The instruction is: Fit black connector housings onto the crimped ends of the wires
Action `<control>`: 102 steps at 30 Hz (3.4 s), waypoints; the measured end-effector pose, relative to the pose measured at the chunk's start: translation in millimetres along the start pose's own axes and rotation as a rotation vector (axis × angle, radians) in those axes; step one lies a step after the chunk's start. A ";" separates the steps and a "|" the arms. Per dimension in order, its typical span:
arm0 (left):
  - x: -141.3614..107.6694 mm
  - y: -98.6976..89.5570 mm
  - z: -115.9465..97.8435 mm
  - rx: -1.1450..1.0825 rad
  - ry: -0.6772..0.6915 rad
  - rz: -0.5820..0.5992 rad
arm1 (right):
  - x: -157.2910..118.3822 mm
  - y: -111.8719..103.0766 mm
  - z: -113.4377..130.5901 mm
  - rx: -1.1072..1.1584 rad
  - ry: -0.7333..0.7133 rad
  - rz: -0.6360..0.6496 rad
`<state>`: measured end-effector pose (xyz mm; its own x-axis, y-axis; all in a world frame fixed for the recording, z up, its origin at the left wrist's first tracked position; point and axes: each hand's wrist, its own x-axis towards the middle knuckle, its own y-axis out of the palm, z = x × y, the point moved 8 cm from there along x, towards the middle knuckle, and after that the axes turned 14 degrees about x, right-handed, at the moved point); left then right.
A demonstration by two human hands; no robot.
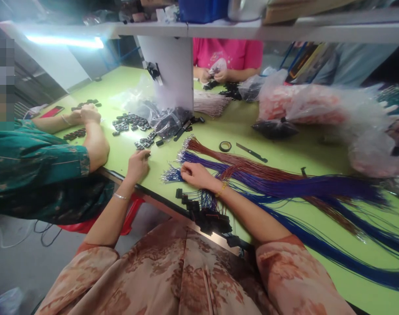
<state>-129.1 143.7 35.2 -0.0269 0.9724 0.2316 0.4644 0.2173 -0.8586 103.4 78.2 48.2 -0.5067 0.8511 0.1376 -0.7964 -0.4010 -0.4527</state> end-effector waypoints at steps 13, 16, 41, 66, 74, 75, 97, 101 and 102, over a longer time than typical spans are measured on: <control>-75.2 28.7 -51.7 -1.377 -0.382 0.161 | 5.6 -5.0 -4.7 0.121 0.028 -0.137; -83.6 37.0 -70.3 -1.422 -0.371 0.267 | -1.7 -7.5 3.7 0.165 -0.035 -0.159; -102.4 55.5 -98.3 -1.315 -0.250 0.335 | -16.8 -3.6 17.5 0.021 -0.114 -0.232; -97.4 59.6 -82.1 -1.169 -0.362 0.351 | 26.8 -70.6 -67.3 -0.378 0.247 -0.216; -98.5 64.3 -90.3 -1.254 -0.365 0.350 | 41.6 -57.6 -32.3 -0.107 0.013 -0.211; -98.2 64.8 -92.0 -1.276 -0.365 0.350 | 45.3 -53.3 -24.1 -0.057 -0.016 -0.201; -97.8 74.9 -100.6 -1.500 -0.394 0.389 | -2.8 -17.9 8.4 -0.056 0.030 -0.175; -98.3 74.5 -100.6 -1.490 -0.384 0.403 | -4.3 -16.7 8.9 -0.073 0.013 -0.174; -98.4 74.7 -100.5 -1.486 -0.380 0.407 | -4.7 -16.1 9.6 -0.080 0.005 -0.170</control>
<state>-2.9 55.7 -5.8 0.2052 0.9556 -0.2114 0.9046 -0.1027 0.4138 115.4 77.4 63.3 -0.3653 0.9059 0.2142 -0.8414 -0.2229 -0.4923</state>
